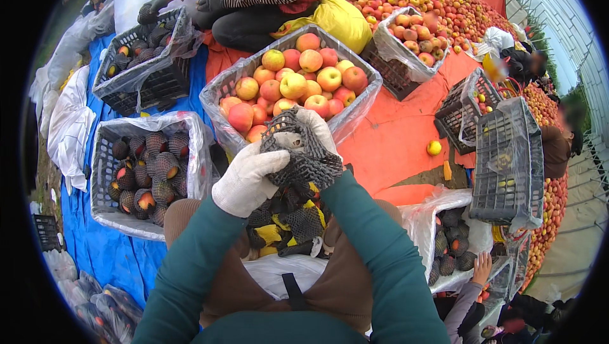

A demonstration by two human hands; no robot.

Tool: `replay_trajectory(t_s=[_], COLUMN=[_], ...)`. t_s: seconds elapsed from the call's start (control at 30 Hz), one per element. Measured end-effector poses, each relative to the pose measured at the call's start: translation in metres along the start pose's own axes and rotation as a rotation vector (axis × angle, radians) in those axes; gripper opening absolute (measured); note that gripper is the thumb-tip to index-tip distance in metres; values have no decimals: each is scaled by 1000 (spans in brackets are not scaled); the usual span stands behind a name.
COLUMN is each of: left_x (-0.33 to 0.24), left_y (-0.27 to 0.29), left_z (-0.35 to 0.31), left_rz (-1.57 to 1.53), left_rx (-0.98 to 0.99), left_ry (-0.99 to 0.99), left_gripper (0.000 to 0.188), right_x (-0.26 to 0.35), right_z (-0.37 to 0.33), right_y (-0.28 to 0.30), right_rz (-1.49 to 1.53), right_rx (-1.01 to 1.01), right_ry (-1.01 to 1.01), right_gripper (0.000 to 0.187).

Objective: The person picks apples from a crate, places each apple into a protective foam net, and then puts the netted apple into a basket. The person repeats this process continuously.

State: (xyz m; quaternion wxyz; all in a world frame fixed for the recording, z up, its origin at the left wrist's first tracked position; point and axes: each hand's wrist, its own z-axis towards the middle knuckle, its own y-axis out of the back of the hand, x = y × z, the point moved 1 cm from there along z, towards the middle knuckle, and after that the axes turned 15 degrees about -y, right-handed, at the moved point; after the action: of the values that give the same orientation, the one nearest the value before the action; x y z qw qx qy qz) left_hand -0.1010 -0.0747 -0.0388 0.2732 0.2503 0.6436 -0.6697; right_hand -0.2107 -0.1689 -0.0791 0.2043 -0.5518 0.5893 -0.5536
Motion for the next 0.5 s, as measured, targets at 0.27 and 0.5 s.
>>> replay_trajectory(t_s=[0.27,0.5], left_x=[-21,5], left_y=[6,-3], left_z=[3,0], left_rz=[687,618], left_rx=[-30,63], left_ry=[-263,-175], left_gripper=[23,40], right_x=[26,19], right_z=[-10,-58], right_y=[12,50], right_rz=[-384,-732], right_rx=[213,-319], right_ry=[194,280], right_gripper=[30,42])
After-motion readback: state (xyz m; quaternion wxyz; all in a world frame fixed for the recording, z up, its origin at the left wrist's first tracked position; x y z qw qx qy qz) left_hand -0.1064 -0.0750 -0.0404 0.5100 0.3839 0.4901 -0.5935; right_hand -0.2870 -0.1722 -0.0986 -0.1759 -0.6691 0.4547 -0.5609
